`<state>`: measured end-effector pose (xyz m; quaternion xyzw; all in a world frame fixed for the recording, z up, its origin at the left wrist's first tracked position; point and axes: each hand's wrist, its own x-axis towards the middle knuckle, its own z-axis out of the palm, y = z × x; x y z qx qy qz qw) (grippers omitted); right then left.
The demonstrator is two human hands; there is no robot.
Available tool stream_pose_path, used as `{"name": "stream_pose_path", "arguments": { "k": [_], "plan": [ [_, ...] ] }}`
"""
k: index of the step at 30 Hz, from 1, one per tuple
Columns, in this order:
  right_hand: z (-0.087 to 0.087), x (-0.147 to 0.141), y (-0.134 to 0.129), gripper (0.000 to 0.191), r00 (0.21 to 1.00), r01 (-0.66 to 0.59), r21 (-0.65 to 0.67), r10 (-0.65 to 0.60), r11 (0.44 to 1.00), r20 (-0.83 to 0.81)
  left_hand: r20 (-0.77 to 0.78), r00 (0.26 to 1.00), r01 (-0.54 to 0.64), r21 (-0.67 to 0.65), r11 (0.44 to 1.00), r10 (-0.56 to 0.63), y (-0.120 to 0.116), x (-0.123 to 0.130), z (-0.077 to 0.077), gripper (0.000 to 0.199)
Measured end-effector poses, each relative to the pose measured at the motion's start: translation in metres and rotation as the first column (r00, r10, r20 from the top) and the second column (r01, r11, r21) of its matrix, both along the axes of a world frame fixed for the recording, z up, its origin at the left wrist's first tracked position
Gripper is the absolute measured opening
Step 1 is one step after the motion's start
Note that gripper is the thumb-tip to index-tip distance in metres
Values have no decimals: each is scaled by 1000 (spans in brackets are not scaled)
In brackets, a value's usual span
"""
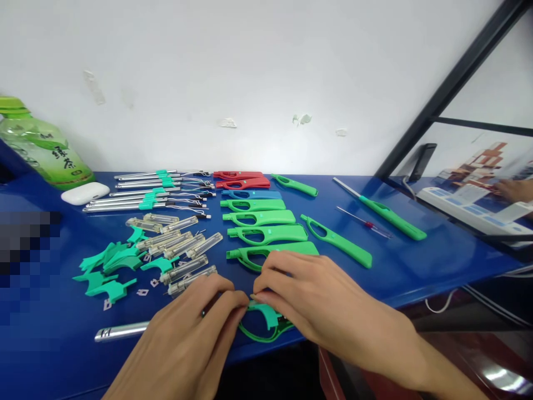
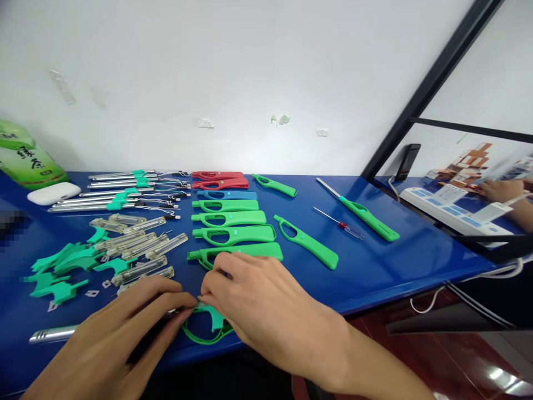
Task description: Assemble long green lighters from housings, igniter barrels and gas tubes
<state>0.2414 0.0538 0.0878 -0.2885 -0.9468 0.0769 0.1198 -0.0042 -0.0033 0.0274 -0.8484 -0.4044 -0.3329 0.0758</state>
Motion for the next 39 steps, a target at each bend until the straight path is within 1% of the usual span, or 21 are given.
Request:
{"name": "stream_pose_path", "arguments": {
  "k": [4,7,10,15,19,21,26,28,32,34,37,39],
  "plan": [
    [3,3,0,20,1000,9,7,-9,1000,12,-11,1000,-24,7,1000,24,0,2,0,26],
    [5,8,1,20,998,-48,-10,48,999,42,-4,1000,-13,-4,1000,13,0,2,2,28],
    [5,11,4,13,993,-97,9,96,995,63,5,1000,0,-5,1000,0,0,2,2,27],
    [3,11,7,14,994,-101,32,100,994,40,-70,997,-12,16,1000,13,2,4,2,24],
    [1,12,7,24,996,-85,25,85,996,-13,2,999,-46,-50,998,46,1,6,3,18],
    [0,13,7,25,995,-90,21,91,996,-31,22,998,-50,-84,995,52,-1,6,3,16],
    [-2,11,6,15,992,-82,29,84,996,-94,21,998,-55,-139,989,59,-2,6,3,13],
    [-3,10,6,13,990,-73,24,75,997,-116,21,998,-63,-134,989,67,-1,6,5,14],
    [-5,9,7,15,985,-70,16,71,997,-159,22,998,-48,-99,994,51,-1,7,6,17],
    [-7,11,8,19,980,-75,55,84,996,-182,1,999,-54,-94,994,55,-2,6,3,18],
    [-12,18,8,25,972,-69,122,94,990,-215,-53,996,-80,-71,994,76,-3,2,-2,26],
    [-16,24,6,27,971,-60,119,86,991,-223,-69,994,-83,-21,996,81,-3,0,-4,28]
  ]
}}
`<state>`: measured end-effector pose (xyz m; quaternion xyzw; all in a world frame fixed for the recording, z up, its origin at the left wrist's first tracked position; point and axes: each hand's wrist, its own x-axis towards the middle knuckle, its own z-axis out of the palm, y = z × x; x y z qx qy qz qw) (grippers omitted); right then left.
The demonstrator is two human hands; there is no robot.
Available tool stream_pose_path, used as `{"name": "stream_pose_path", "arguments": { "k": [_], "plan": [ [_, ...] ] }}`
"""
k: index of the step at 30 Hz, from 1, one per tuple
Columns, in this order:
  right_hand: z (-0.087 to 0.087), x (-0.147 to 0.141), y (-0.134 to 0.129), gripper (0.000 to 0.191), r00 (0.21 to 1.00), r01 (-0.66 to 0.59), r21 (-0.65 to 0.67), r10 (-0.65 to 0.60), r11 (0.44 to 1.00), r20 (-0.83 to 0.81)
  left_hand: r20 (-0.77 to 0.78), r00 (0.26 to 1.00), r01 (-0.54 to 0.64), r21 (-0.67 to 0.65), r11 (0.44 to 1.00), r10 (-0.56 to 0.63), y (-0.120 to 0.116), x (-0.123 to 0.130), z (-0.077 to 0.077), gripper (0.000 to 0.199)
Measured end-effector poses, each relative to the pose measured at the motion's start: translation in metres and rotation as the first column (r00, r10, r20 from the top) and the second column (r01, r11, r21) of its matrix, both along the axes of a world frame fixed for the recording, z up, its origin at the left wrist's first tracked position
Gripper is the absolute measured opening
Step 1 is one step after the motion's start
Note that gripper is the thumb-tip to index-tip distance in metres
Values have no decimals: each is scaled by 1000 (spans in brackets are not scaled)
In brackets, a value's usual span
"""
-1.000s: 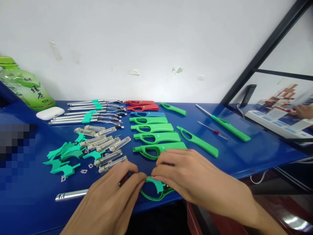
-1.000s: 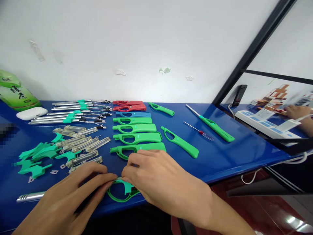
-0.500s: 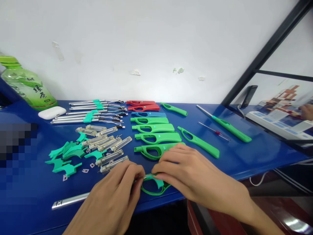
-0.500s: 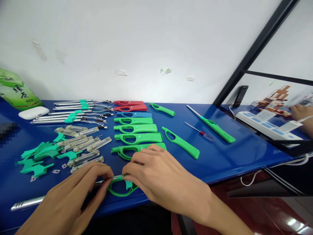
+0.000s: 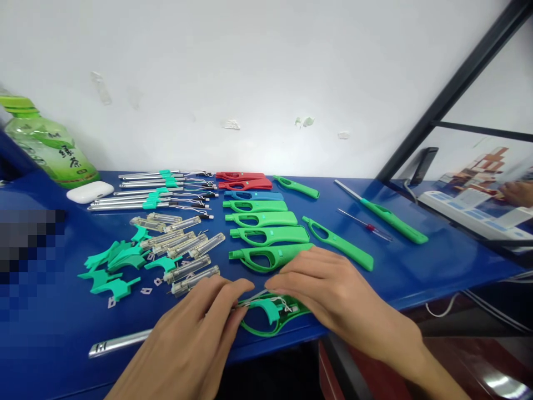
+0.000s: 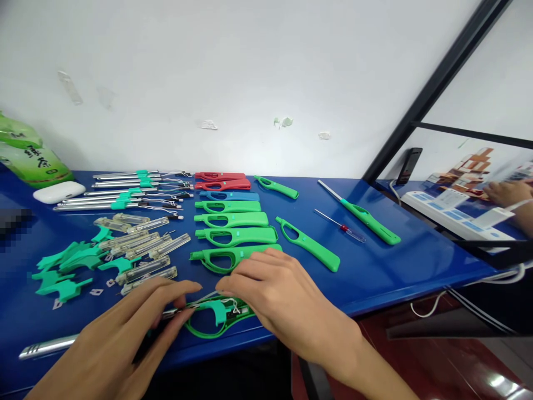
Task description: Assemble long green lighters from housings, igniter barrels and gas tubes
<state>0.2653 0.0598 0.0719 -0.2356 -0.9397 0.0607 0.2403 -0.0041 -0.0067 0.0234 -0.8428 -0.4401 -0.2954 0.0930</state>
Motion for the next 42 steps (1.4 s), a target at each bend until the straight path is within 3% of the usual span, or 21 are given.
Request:
{"name": "stream_pose_path", "arguments": {
  "k": [9,14,17,20,23,26,29,37,42],
  "plan": [
    [-20,8,-13,26,995,73,-15,-74,997,-62,-16,997,82,19,996,-82,-2,-9,-4,34],
    [-20,10,-13,28,989,87,20,-84,996,-121,-27,996,87,-24,996,-87,-1,-10,-6,42],
    [-16,27,-9,21,969,180,57,-167,982,-180,27,997,79,-1,997,-79,0,-7,-4,35],
    [-15,61,3,15,886,423,124,-381,898,-264,57,996,74,8,997,-75,0,-6,-4,33],
    [-19,103,23,23,752,653,188,-598,734,-275,62,994,86,13,996,-86,1,-8,-8,36],
    [-29,138,45,37,683,729,196,-677,656,-275,83,993,84,13,996,-84,1,-10,-13,36],
    [-42,158,60,47,648,762,188,-717,620,-257,79,993,86,4,996,-86,1,-10,-15,40],
    [-60,162,63,47,680,733,188,-705,653,-200,64,994,77,103,992,-84,1,-7,-3,41],
    [-63,167,64,52,681,733,212,-690,647,-246,20,998,52,55,997,-53,-3,-6,-6,40]
  ]
}}
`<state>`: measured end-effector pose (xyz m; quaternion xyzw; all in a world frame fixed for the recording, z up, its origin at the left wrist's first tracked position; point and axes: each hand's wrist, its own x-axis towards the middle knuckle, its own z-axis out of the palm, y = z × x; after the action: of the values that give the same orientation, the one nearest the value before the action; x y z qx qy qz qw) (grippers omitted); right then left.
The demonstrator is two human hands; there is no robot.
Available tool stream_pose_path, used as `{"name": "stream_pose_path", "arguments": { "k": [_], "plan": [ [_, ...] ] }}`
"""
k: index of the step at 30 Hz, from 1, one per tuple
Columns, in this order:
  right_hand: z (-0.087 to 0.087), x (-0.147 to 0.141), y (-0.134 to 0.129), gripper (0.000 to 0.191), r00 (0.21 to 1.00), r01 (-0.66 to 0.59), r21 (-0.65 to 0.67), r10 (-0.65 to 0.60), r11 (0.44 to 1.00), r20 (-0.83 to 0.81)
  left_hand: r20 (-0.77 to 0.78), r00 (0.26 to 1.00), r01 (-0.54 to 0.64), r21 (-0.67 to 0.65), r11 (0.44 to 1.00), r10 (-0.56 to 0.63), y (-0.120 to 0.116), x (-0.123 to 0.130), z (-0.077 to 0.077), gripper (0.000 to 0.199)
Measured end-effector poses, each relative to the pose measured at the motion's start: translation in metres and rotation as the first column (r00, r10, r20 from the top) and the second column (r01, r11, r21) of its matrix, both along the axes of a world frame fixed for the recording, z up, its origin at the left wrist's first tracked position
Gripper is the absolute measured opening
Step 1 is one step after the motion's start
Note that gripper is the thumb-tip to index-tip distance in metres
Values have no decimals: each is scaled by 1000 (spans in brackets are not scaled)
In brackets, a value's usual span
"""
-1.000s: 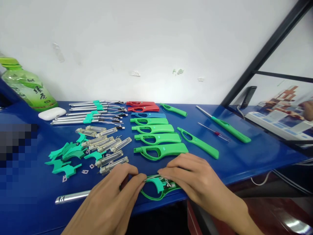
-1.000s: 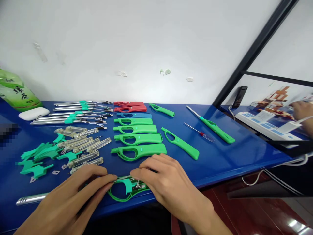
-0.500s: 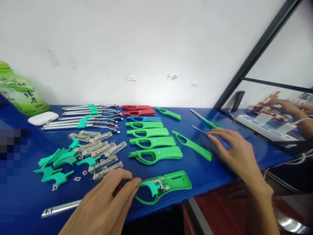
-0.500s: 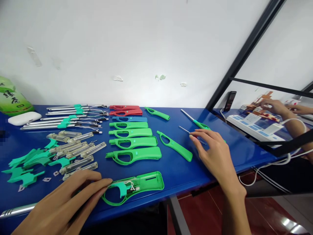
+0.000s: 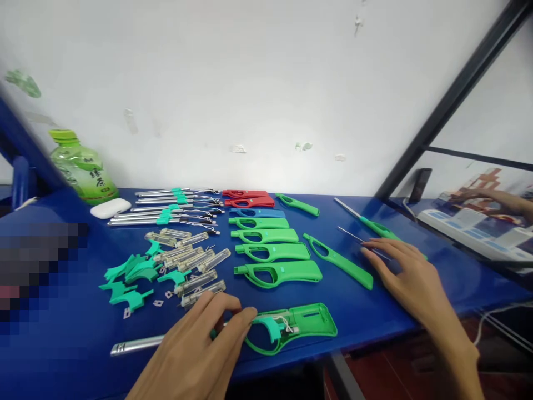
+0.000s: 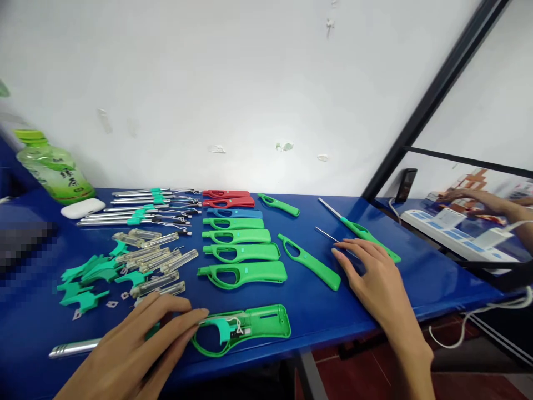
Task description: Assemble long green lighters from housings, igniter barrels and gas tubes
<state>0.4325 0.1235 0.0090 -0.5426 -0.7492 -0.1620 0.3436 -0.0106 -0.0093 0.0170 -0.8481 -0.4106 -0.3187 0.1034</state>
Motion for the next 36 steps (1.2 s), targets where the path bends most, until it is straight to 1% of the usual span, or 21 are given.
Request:
{"name": "stream_pose_path", "arguments": {
  "k": [3,6,9,11,12,13,14,15,17,18,19,21,23,25,28,31,34,36],
  "plan": [
    [-2,3,1,52,1000,-9,13,9,1000,-6,82,996,-17,9,1000,16,-5,5,1,33],
    [-5,6,2,53,1000,-22,18,22,1000,-11,134,990,-44,40,998,39,-7,4,7,32],
    [-7,8,4,53,999,-25,20,26,999,-24,123,988,-103,92,990,91,-4,-11,20,31],
    [-8,10,5,52,999,-25,15,25,1000,-35,115,975,-205,124,971,191,-1,-31,30,26],
    [-9,10,5,52,999,-23,10,24,1000,-39,114,956,-284,142,948,269,0,-42,35,23],
    [-9,10,5,51,999,-21,5,21,1000,-43,95,917,-396,126,909,387,1,-54,40,25],
    [-10,10,5,52,999,-16,2,16,1000,-46,85,863,-506,143,851,499,1,-66,44,34],
    [-10,10,5,53,999,-7,0,7,1000,-48,66,807,-590,148,794,587,1,-78,46,42],
    [-9,8,4,58,999,17,-2,-17,1000,-46,6,741,-666,144,732,672,-1,-100,47,51],
    [-8,7,3,60,998,31,-2,-31,1000,-45,-26,723,-683,125,720,691,-2,-109,44,53],
    [-7,5,2,62,998,45,-7,-45,999,-46,-61,729,-674,104,731,681,-3,-118,41,55],
    [-6,3,-1,63,996,71,-26,-72,997,-50,-109,773,-621,69,780,625,-3,-133,32,56],
    [-5,2,-2,63,994,93,-47,-96,995,-57,-129,792,-599,33,800,597,-4,-143,23,54],
    [-6,2,-2,63,994,97,-51,-100,994,-55,-124,790,-606,2,796,601,-3,-148,16,51],
    [-8,5,1,59,999,37,-15,-38,999,-37,-128,780,-622,-49,782,613,-3,-151,9,51],
    [-10,7,5,58,1000,-12,14,12,1000,-17,-169,779,-623,-89,777,604,0,-153,2,47],
    [-12,7,6,61,1000,-2,13,2,1000,-16,-170,803,-590,-97,802,571,5,-158,-3,42],
    [-12,6,6,64,1000,7,11,-7,1000,-22,-132,786,-616,-100,781,603,8,-160,-3,44]
  ]
}}
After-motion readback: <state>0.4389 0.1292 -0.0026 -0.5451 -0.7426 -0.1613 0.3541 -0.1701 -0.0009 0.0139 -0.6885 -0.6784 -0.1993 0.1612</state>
